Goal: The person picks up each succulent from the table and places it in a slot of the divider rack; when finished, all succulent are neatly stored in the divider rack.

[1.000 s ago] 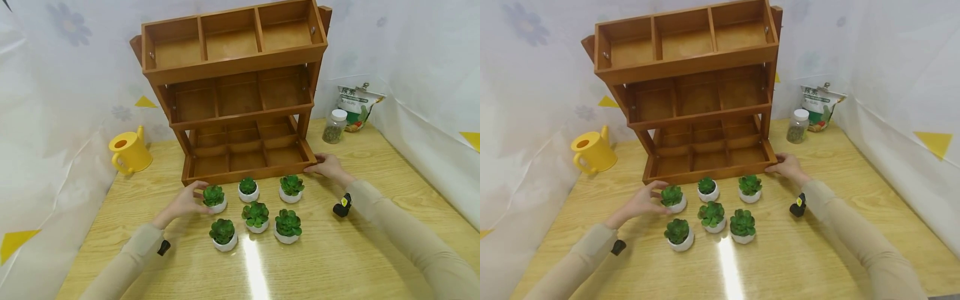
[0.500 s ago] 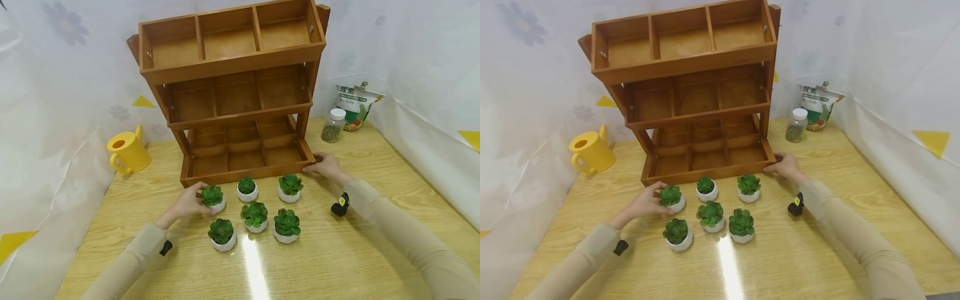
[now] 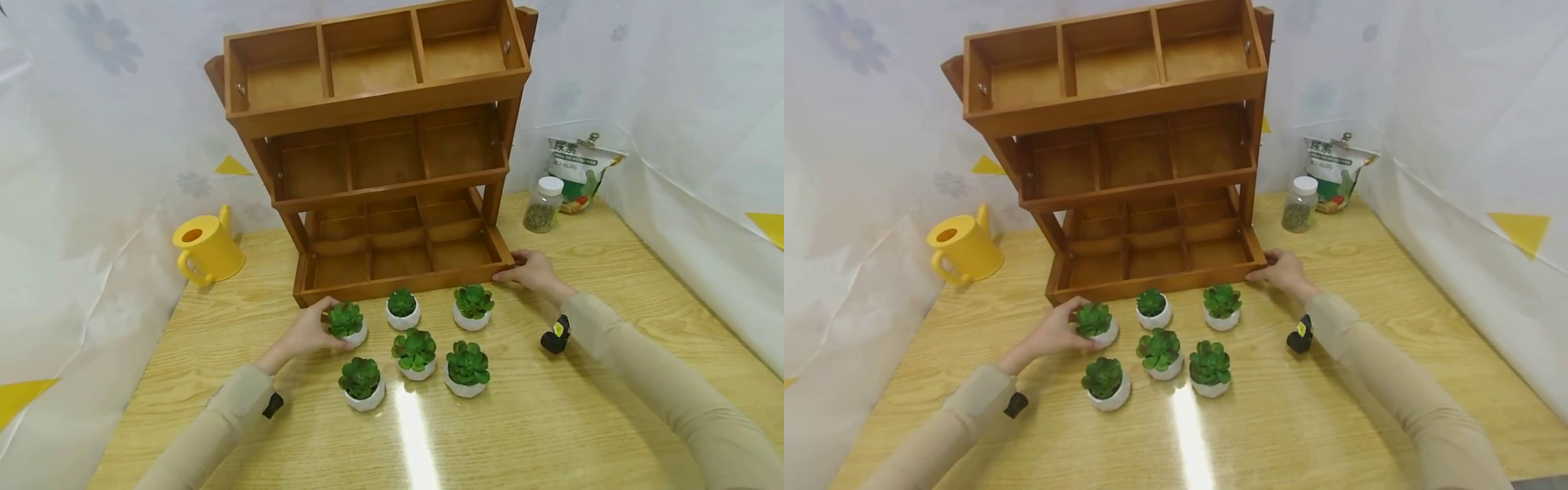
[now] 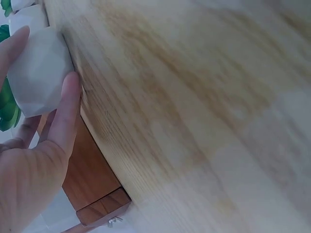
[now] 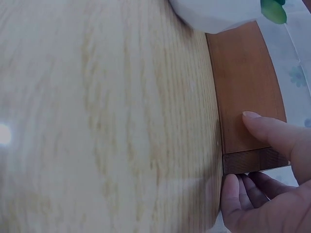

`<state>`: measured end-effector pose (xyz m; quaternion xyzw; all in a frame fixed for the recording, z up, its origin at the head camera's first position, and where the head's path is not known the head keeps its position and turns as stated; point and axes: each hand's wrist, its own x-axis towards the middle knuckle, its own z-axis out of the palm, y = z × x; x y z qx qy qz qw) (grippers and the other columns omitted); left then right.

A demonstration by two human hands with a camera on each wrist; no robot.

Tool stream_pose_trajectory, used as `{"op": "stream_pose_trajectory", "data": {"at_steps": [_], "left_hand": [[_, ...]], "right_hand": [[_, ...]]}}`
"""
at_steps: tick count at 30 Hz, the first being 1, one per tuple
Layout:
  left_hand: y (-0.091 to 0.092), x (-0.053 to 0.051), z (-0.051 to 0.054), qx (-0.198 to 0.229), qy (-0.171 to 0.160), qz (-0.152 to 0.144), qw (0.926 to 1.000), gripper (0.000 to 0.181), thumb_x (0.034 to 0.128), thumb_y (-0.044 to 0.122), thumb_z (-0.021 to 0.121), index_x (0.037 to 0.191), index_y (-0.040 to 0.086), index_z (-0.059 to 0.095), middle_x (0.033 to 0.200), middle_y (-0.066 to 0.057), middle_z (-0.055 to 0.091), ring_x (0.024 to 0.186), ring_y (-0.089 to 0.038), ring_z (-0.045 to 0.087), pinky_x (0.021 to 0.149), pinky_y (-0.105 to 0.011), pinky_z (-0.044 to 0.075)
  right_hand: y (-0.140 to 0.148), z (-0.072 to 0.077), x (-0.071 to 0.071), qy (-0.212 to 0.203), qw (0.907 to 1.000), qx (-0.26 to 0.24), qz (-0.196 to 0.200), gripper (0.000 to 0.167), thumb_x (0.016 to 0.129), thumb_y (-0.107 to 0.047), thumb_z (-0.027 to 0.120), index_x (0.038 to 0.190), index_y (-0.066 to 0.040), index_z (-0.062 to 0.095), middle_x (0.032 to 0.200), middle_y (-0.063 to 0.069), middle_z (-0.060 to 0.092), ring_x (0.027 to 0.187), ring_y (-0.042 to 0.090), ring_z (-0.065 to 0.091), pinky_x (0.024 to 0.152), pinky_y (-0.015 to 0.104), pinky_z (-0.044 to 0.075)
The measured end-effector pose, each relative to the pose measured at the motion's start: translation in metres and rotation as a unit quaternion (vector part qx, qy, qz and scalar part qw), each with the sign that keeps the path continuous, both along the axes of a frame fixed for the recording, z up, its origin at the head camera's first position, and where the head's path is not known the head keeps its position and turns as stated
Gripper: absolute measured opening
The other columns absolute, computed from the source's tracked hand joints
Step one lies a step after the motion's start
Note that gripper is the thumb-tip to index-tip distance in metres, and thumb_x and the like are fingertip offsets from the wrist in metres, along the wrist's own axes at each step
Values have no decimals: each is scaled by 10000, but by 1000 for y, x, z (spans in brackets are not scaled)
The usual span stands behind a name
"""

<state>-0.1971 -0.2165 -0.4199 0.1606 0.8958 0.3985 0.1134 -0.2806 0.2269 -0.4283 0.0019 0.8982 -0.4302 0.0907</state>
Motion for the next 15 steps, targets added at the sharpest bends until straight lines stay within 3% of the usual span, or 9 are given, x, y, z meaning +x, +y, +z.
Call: {"op": "stream_pose_trajectory", "data": {"at_steps": [7, 15], "left_hand": [[0, 1, -1, -55, 84, 53, 9999, 636, 676, 219, 878, 1190, 52, 544, 1125, -127, 649, 1006, -303, 640, 813, -397, 551], [0, -1, -2, -104, 326, 196, 9992, 592, 679, 229, 872, 1165, 75, 572, 1087, -96, 659, 971, -281, 641, 797, -379, 553]], "right_hand": [[0, 2, 1, -36, 10000, -41, 17, 713, 841, -246, 744, 1386, 80, 420, 1328, 297, 508, 1165, 384, 519, 913, 404, 447], [0, 2, 1, -54, 10000, -3, -3, 725, 842, -272, 744, 1391, 74, 420, 1353, 293, 491, 1203, 400, 491, 984, 469, 417]]}}
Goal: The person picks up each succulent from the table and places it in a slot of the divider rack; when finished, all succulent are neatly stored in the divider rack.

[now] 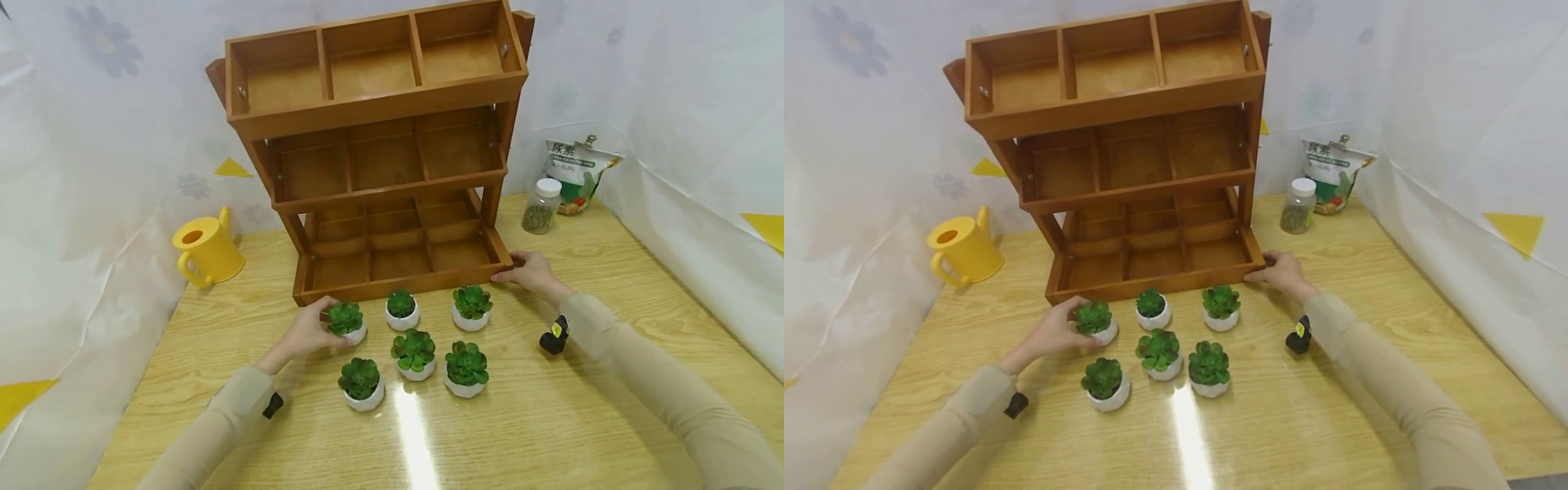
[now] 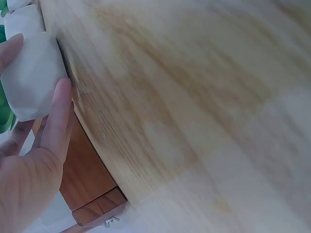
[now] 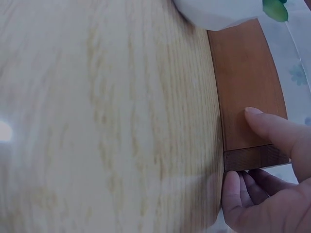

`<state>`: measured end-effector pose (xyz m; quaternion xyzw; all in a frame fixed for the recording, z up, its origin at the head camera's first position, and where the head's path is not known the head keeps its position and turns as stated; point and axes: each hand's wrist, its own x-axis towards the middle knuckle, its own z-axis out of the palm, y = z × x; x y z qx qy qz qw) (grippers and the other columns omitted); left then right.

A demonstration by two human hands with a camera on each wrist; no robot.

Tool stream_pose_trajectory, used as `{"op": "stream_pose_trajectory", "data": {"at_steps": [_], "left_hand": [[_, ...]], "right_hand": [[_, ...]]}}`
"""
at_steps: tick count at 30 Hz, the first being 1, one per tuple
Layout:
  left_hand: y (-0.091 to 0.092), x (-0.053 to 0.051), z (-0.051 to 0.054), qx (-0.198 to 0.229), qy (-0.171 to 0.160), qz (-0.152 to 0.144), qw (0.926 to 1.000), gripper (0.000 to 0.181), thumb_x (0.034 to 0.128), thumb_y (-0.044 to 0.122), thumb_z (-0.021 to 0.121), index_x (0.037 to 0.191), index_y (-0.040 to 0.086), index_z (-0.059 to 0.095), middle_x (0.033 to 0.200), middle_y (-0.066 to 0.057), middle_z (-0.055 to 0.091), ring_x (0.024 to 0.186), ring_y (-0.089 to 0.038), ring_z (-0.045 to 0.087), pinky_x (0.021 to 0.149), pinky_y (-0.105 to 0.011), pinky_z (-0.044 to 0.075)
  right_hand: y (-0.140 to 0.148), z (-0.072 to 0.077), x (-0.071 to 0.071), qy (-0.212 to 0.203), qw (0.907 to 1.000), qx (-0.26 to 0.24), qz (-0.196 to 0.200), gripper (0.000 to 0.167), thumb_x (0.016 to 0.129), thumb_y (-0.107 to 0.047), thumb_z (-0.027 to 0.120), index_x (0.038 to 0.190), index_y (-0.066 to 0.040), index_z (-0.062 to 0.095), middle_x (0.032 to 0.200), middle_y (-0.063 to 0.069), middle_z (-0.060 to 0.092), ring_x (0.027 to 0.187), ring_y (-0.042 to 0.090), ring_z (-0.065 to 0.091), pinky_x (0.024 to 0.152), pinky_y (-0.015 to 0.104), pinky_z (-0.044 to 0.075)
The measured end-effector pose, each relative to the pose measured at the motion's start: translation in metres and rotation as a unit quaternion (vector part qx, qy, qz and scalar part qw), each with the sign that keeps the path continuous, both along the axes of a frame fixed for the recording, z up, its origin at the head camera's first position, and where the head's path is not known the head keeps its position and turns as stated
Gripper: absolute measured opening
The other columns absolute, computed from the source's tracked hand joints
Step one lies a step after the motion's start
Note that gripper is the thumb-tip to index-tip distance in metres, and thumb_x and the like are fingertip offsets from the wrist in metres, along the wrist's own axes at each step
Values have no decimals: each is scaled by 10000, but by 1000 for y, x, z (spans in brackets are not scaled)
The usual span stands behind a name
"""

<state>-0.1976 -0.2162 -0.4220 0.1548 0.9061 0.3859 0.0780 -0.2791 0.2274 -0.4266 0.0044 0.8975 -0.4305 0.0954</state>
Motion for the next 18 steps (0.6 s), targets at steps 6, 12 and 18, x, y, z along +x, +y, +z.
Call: {"op": "stream_pose_trajectory", "data": {"at_steps": [6, 12, 18], "left_hand": [[1, -2, 1, 5, 278, 17, 9996, 585, 681, 233, 869, 1167, 88, 580, 1104, -85, 660, 1002, -303, 627, 817, -425, 541], [-1, -4, 5, 104, 748, 229, 9969, 593, 676, 219, 874, 1172, 74, 582, 1109, -92, 662, 988, -278, 627, 824, -436, 534], [-1, -12, 15, 443, 1301, 676, 9882, 605, 665, 164, 883, 1168, 24, 578, 1092, -145, 670, 1031, -306, 611, 919, -492, 468]], "right_hand": [[1, -1, 1, -38, 10000, -85, 2, 751, 844, -278, 743, 1402, 88, 397, 1376, 305, 463, 1233, 416, 467, 1026, 498, 386], [2, -2, 1, -43, 9999, -112, 1, 735, 844, -267, 741, 1399, 80, 405, 1374, 296, 472, 1230, 410, 476, 1022, 492, 393], [2, -1, 1, -29, 10000, -70, 53, 743, 846, -287, 736, 1403, 75, 402, 1372, 295, 473, 1220, 409, 478, 1009, 492, 399]]}}
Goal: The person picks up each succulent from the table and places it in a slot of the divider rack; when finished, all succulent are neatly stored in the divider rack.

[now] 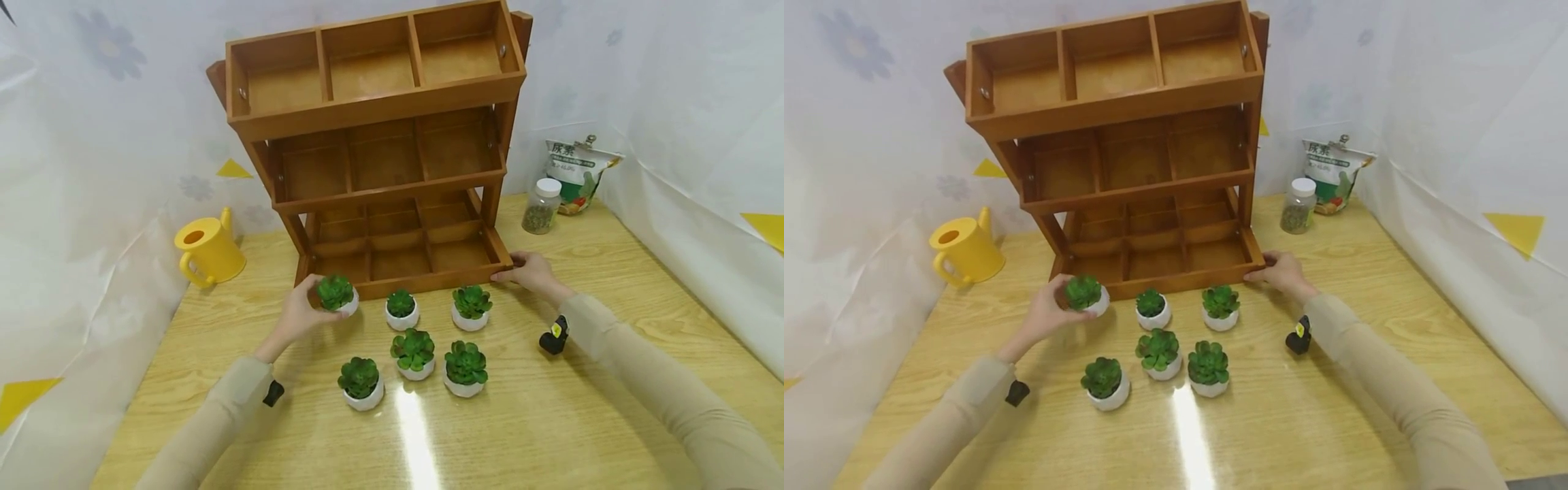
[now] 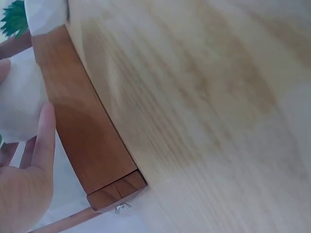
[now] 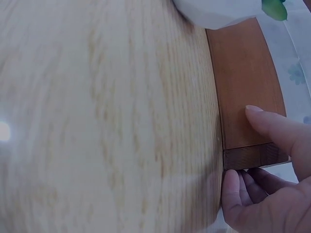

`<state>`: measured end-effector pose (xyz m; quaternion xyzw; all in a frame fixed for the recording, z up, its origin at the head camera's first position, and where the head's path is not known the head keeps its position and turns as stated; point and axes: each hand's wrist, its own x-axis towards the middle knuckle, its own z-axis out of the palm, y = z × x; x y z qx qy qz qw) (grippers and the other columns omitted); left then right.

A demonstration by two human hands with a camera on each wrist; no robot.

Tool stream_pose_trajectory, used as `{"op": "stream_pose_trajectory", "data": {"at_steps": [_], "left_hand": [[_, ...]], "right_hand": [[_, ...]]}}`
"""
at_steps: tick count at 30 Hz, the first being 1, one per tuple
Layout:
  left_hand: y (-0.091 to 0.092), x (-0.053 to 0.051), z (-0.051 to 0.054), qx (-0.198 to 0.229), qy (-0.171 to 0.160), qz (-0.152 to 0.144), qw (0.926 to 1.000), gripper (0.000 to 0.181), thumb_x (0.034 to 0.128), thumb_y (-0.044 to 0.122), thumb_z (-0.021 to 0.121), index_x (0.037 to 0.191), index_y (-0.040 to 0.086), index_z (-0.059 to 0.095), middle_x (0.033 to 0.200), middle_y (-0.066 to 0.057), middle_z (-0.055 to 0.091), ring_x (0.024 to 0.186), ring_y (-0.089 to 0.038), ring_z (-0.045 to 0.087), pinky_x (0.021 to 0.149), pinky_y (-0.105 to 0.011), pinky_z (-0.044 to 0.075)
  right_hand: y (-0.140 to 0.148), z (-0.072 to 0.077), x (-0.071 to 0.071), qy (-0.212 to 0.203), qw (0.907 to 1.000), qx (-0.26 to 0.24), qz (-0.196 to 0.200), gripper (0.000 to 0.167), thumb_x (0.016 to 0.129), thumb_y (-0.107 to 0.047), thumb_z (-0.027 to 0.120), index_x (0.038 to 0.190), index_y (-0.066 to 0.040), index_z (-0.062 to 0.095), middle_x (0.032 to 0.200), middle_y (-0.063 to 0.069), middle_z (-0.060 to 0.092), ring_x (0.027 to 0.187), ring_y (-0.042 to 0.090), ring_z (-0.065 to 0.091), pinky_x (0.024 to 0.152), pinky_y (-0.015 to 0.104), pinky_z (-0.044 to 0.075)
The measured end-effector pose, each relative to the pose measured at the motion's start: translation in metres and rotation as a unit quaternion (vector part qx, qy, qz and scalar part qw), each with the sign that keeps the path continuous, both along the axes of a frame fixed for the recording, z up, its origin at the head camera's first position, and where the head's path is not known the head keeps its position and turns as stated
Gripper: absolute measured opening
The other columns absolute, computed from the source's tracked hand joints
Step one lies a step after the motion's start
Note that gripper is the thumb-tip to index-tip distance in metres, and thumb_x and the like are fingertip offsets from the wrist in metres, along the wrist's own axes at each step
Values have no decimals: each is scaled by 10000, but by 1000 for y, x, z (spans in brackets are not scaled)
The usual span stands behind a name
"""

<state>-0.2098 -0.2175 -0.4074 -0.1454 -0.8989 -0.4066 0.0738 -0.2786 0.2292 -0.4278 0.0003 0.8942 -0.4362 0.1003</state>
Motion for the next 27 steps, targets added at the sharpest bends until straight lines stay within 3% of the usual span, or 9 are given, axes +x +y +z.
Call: {"op": "stream_pose_trajectory", "data": {"at_steps": [6, 13, 19, 27], "left_hand": [[-1, -8, 5, 228, 274, 237, 9991, 588, 676, 114, 870, 1171, 15, 568, 1068, -161, 656, 975, -305, 621, 809, -391, 518], [1, -15, 5, 273, 189, 588, 9977, 622, 706, 192, 855, 1220, 32, 542, 1108, -149, 635, 950, -285, 608, 716, -262, 505], [8, -22, 3, 577, 75, 971, 9936, 631, 737, 230, 838, 1250, 55, 516, 1161, -135, 607, 1031, -272, 594, 782, -346, 547], [15, -35, 0, 703, 492, 1198, 9891, 590, 734, 203, 839, 1213, 48, 532, 1128, -143, 605, 1010, -293, 602, 804, -431, 548]], "right_hand": [[0, 0, -1, -2, 10000, -29, 6, 743, 846, -287, 736, 1403, 75, 402, 1369, 295, 475, 1213, 405, 483, 997, 482, 407], [0, 0, -1, -37, 10000, 20, 10, 746, 843, -310, 738, 1397, 69, 414, 1370, 291, 477, 1219, 408, 478, 1013, 493, 396], [1, 1, -1, 18, 9999, 112, 25, 740, 838, -318, 741, 1379, 80, 430, 1350, 299, 491, 1198, 411, 492, 999, 497, 405], [3, -1, -3, 61, 9995, 305, 16, 743, 829, -347, 744, 1367, 72, 449, 1338, 294, 503, 1191, 410, 496, 1002, 505, 403]]}}
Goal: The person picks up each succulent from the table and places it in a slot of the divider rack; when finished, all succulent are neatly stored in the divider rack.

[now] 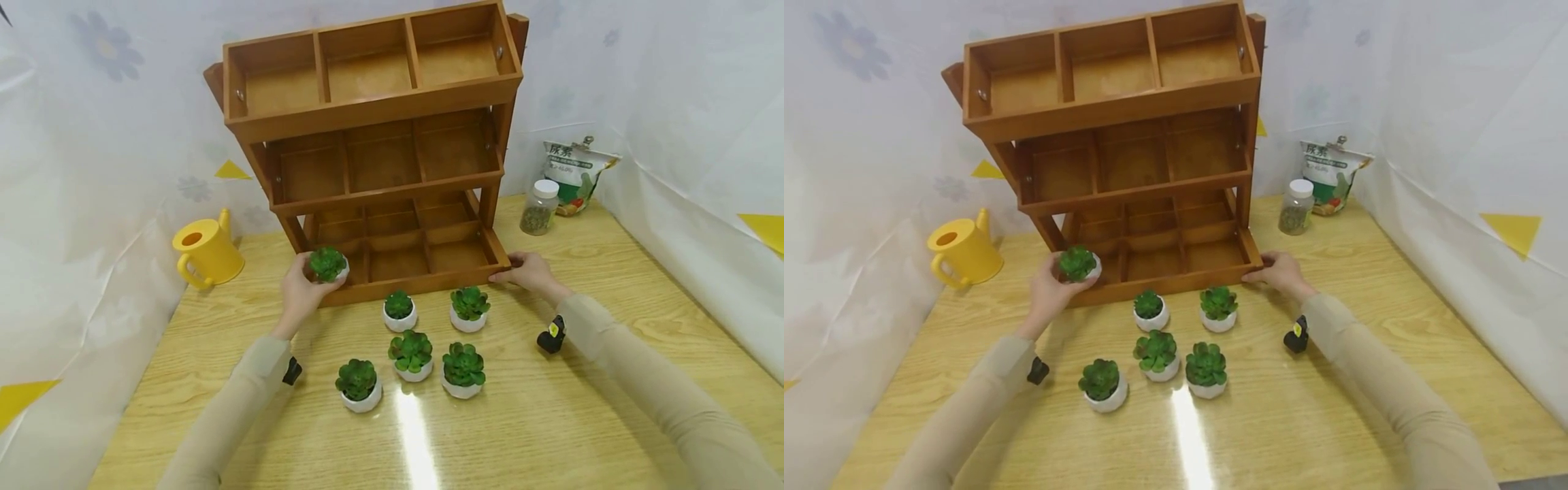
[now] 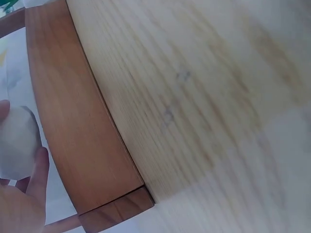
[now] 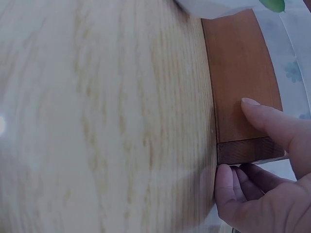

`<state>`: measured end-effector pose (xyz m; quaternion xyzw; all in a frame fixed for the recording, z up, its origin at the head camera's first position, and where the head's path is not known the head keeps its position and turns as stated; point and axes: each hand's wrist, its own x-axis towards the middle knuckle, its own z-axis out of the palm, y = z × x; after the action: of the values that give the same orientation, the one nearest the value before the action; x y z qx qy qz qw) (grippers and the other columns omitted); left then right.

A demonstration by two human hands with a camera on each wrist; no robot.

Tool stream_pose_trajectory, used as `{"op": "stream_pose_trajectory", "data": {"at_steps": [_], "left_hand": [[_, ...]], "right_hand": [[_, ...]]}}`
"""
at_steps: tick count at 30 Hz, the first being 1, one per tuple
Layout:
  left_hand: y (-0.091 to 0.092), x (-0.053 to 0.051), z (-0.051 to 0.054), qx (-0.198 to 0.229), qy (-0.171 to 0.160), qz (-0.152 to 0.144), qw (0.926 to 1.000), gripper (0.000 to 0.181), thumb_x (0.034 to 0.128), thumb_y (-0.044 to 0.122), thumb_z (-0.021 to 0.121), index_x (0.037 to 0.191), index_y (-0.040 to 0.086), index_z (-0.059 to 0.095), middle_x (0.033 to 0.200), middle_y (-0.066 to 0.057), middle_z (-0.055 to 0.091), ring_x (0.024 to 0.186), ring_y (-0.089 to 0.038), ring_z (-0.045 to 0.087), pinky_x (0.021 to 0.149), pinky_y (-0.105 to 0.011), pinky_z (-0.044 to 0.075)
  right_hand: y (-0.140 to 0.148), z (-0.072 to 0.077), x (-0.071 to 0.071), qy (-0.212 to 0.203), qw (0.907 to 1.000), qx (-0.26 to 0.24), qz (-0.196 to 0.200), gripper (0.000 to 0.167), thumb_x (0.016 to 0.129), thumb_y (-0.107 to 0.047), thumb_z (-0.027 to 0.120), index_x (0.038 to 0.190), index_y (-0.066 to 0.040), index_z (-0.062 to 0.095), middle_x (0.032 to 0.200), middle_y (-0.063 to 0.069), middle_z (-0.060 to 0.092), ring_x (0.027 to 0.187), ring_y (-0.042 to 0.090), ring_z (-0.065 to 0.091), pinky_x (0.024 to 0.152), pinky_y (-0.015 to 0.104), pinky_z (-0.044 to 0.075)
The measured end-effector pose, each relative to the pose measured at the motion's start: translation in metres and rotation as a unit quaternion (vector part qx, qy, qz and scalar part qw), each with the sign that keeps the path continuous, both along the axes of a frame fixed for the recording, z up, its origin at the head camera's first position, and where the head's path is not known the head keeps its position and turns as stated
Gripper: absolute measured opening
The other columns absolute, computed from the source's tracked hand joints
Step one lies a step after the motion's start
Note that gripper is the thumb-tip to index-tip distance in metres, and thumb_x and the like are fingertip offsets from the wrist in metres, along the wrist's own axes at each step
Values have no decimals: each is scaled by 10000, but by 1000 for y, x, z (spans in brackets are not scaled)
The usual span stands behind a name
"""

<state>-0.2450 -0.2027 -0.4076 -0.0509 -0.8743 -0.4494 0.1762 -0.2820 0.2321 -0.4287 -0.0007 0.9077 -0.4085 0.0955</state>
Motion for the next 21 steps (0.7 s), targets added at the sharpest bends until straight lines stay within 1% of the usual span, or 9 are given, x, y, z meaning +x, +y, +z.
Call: {"op": "stream_pose_trajectory", "data": {"at_steps": [3, 7, 9, 12, 15, 18, 21], "left_hand": [[1, -5, -3, -53, 24, 16, 10000, 582, 727, 201, 844, 1200, 45, 543, 1113, -146, 619, 978, -290, 609, 777, -396, 537], [2, -10, -9, -37, -21, 42, 10000, 573, 724, 202, 848, 1193, 49, 557, 1101, -134, 635, 918, -267, 617, 724, -298, 512], [2, -12, -12, -25, -36, 39, 10000, 565, 725, 193, 848, 1190, 44, 562, 1090, -134, 643, 872, -262, 618, 697, -274, 497], [3, -12, -14, -78, -34, 58, 9999, 556, 723, 182, 849, 1180, 36, 568, 1060, -141, 648, 810, -265, 610, 668, -260, 479], [3, -11, -15, -99, -34, 69, 9999, 550, 723, 187, 850, 1173, 39, 572, 1034, -139, 649, 782, -269, 610, 655, -258, 479], [3, -11, -15, -32, -47, 45, 10000, 549, 722, 189, 851, 1173, 40, 574, 1022, -140, 648, 776, -275, 615, 651, -261, 484], [3, -10, -15, -44, -73, 24, 10000, 555, 720, 199, 854, 1175, 39, 580, 1032, -143, 651, 790, -274, 609, 671, -296, 485]], "right_hand": [[0, -2, 0, -12, 10000, -21, -7, 745, 828, -344, 745, 1370, 70, 447, 1342, 292, 500, 1199, 410, 493, 1010, 507, 400], [0, -2, 0, -3, 10000, -25, -13, 746, 824, -351, 748, 1368, 64, 452, 1339, 288, 504, 1196, 409, 494, 1006, 508, 401], [0, -2, 0, -4, 10000, -12, -20, 752, 821, -358, 750, 1369, 61, 453, 1341, 285, 503, 1197, 408, 489, 1007, 509, 398], [0, -1, 0, -13, 10000, -6, -40, 756, 818, -358, 753, 1371, 60, 451, 1346, 283, 498, 1202, 407, 483, 1010, 510, 394], [0, -1, 1, -18, 10000, -10, -48, 757, 817, -349, 755, 1374, 62, 448, 1350, 285, 496, 1207, 410, 483, 1016, 512, 391], [0, -2, 0, -5, 10000, -20, -49, 751, 817, -341, 756, 1372, 62, 450, 1347, 285, 501, 1202, 411, 489, 1014, 512, 393], [0, -3, -1, -7, 10000, -44, -57, 748, 815, -341, 759, 1368, 61, 455, 1344, 284, 504, 1199, 409, 491, 1011, 512, 394]]}}
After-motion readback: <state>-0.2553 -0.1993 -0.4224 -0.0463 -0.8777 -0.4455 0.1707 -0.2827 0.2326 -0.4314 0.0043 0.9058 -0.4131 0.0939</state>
